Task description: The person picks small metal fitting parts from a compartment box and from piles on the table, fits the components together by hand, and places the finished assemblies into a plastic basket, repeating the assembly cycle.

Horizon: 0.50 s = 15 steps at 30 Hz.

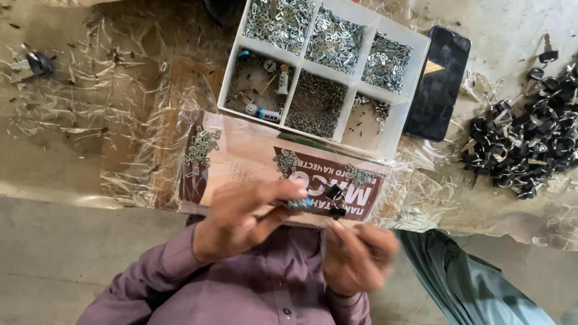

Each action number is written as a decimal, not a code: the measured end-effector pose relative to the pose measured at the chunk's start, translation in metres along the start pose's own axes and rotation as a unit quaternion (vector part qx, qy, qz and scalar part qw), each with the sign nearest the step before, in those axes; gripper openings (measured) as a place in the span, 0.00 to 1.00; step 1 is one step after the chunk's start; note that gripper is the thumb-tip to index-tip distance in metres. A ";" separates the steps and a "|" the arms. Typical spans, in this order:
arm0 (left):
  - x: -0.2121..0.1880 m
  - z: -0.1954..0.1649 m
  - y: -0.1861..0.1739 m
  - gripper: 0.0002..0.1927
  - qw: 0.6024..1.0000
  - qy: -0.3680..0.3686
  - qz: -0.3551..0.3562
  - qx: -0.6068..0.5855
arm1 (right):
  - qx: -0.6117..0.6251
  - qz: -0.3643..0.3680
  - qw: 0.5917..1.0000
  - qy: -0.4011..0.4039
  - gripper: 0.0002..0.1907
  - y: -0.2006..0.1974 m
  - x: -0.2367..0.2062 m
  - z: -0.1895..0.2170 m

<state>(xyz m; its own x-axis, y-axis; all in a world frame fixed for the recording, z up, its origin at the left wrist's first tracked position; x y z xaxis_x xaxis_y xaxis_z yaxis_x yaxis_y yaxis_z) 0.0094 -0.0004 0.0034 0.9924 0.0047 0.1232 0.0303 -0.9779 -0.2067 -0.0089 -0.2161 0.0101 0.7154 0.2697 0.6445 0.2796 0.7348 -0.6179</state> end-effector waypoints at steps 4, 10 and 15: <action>0.005 -0.007 -0.010 0.23 0.997 -0.037 -0.056 0.024 | -0.079 0.126 0.989 -0.005 0.12 0.011 0.014 0.011; 0.009 -0.015 -0.021 0.24 0.997 -0.049 -0.054 0.016 | -0.126 0.132 0.982 0.053 0.14 0.012 0.025 0.012; 0.011 -0.015 -0.028 0.24 0.996 -0.055 -0.066 0.019 | 0.000 0.186 0.983 0.006 0.18 0.019 0.024 0.022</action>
<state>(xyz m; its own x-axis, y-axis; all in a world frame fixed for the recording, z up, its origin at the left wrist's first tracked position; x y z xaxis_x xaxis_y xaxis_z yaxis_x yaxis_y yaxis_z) 0.0174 0.0241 0.0251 0.9863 0.1585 0.0453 0.1648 -0.9583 -0.2334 -0.0005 -0.1820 0.0232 0.7760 0.5114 0.3693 -0.0019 0.5873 -0.8093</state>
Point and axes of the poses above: each hand's wrist, its own x-axis towards the middle knuckle, its own y-axis out of the palm, z = x × y, the point moved 1 cm from there along x, towards the middle knuckle, and after that the axes turned 13 degrees about -y, right-handed, at the moved point
